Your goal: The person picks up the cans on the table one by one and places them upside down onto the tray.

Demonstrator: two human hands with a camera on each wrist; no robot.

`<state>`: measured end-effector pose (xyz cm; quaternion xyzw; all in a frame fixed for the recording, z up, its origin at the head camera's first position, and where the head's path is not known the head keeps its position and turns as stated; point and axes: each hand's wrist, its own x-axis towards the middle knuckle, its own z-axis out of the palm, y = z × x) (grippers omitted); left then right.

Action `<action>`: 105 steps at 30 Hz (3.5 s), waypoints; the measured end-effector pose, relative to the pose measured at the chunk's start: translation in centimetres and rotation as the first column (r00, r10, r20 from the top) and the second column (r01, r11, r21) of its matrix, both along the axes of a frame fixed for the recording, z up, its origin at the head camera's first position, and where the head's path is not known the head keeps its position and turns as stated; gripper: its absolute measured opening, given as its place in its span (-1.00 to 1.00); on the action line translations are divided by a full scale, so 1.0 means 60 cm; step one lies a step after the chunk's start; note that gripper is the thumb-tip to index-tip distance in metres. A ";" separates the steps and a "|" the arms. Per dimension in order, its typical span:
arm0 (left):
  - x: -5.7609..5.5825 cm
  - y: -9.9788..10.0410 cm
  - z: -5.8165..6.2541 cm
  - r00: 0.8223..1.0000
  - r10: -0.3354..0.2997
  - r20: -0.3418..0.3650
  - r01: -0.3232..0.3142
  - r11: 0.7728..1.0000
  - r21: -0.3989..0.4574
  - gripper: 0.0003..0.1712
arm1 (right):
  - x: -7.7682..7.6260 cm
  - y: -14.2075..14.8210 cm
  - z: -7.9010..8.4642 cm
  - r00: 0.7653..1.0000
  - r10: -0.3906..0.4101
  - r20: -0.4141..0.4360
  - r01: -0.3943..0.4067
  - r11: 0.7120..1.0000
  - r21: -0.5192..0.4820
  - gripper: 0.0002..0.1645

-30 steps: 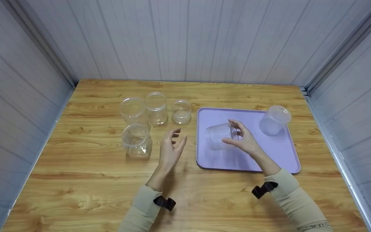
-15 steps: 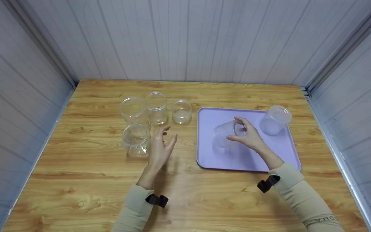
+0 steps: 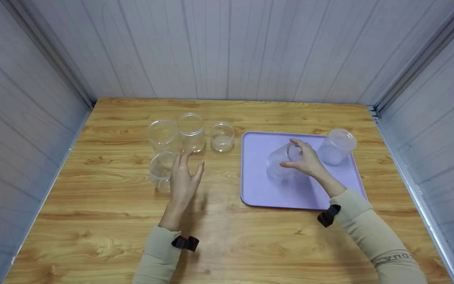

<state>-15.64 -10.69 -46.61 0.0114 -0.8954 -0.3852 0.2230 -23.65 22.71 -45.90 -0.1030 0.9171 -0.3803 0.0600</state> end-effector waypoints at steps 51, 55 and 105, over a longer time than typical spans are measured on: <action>-0.012 -0.057 -0.031 0.958 0.287 0.008 -0.277 0.932 -0.236 -0.12 | -0.086 0.010 -0.016 0.991 -0.126 0.048 0.111 0.961 0.252 0.07; -0.012 -0.057 -0.030 0.953 0.300 0.034 -0.283 0.928 -0.243 -0.08 | -0.092 0.007 -0.016 0.990 -0.130 0.058 0.110 0.957 0.268 0.07; -0.019 -0.071 -0.018 0.926 0.329 0.184 -0.280 0.928 -0.247 -0.09 | -0.109 -0.002 -0.007 0.993 -0.092 0.073 0.068 0.957 0.281 0.06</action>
